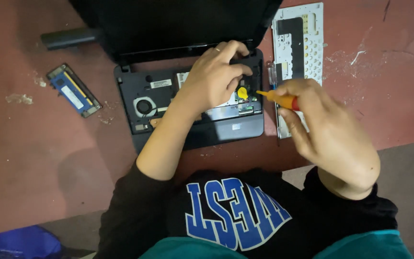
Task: Repairing a laptop by manipulating internal components and using a screwdriver.
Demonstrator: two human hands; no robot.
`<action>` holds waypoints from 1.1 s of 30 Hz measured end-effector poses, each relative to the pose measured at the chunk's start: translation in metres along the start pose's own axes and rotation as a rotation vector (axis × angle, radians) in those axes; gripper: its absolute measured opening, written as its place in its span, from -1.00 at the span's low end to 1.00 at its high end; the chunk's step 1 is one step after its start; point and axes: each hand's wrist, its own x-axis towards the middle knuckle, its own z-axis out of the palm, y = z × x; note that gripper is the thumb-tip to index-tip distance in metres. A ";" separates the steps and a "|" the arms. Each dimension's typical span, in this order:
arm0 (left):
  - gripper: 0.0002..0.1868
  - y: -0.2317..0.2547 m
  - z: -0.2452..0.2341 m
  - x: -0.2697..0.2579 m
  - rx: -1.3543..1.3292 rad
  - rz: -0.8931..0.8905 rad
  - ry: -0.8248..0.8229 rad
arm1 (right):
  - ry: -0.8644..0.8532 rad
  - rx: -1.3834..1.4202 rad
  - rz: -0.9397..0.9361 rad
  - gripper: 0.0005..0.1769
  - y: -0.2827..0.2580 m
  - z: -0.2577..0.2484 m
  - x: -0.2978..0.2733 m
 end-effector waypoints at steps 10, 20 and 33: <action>-0.69 0.004 0.002 0.004 -0.041 -0.054 -0.107 | 0.247 -0.357 0.095 -0.61 -0.002 0.018 -0.005; -0.46 0.008 0.013 0.001 0.230 -0.092 -0.073 | 0.303 -0.316 0.126 -0.60 -0.004 0.027 -0.003; -0.53 -0.001 0.015 0.002 0.031 -0.090 -0.063 | 0.333 -0.013 0.000 -0.86 0.005 0.029 0.000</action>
